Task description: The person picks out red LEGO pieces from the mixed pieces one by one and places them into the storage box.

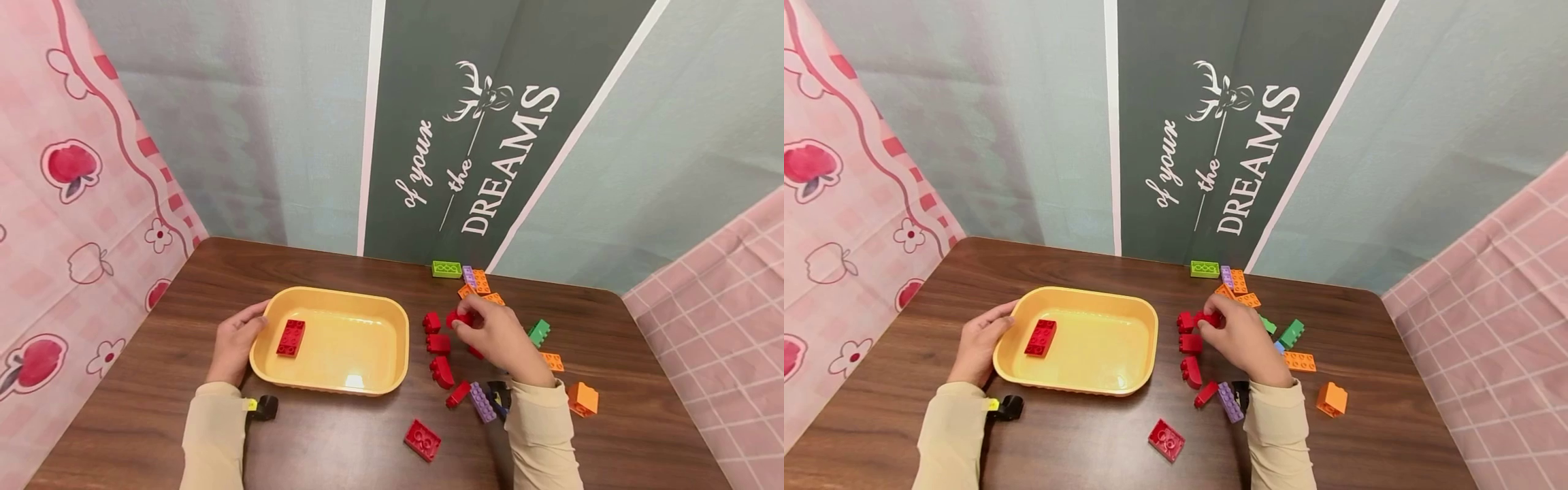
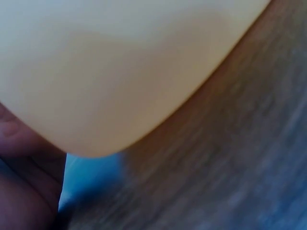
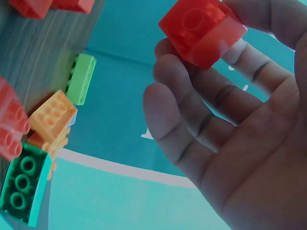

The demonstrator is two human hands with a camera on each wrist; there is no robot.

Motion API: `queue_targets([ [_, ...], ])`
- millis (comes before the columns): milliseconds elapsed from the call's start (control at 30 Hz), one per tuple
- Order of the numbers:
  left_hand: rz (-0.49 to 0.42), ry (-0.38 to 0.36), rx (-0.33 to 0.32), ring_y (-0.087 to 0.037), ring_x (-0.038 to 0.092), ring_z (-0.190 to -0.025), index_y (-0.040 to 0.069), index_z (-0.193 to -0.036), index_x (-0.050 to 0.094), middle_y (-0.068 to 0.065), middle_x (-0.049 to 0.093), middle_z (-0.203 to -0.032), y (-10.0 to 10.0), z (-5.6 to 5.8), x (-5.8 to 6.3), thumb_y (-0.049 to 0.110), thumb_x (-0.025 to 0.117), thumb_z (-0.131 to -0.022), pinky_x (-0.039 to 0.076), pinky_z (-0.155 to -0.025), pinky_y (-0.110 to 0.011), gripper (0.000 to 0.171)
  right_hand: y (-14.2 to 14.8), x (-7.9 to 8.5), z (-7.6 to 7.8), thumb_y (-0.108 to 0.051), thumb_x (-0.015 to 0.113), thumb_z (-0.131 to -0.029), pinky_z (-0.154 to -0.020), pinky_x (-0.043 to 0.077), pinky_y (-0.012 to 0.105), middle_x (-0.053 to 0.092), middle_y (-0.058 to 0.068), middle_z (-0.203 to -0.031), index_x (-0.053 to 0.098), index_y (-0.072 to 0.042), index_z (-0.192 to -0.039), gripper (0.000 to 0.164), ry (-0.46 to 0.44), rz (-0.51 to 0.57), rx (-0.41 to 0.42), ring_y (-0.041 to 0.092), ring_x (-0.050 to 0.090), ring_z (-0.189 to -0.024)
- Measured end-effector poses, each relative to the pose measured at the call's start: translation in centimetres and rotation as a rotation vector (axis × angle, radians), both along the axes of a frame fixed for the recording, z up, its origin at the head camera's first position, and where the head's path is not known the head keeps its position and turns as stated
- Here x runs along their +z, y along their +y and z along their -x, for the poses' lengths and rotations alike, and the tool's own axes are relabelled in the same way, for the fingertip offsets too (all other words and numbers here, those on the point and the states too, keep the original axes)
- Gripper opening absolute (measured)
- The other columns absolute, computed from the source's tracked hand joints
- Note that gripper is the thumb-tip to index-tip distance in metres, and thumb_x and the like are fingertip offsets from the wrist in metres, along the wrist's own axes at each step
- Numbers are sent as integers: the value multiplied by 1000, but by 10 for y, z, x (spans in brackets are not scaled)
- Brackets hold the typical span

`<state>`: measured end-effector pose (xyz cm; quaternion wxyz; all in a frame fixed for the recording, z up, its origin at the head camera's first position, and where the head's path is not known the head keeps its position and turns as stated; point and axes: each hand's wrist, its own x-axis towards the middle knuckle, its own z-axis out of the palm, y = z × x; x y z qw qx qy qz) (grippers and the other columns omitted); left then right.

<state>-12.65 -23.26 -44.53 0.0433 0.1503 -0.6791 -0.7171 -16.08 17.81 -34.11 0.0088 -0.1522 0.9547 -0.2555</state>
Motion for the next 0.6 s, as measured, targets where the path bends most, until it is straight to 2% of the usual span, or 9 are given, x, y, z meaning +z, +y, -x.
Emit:
queue_targets([
  [233,9,-5,-12,-5,64,-100,-3,-135,56,-21,56,-136,0,1,0,16,54,-95,53,-83,-22,44,-20,6,0,-19,68,-83,-59,44,34,53,-2,-73,55,-20,-87,14,12,37,38,17,48,-68],
  [600,4,14,-16,-7,65,-99,-4,-133,58,-24,56,-134,-3,3,-2,14,54,-94,54,-83,-23,43,-56,14,5,-18,70,-82,-59,48,33,55,-3,-77,58,-20,-87,14,34,33,94,17,50,-71],
])
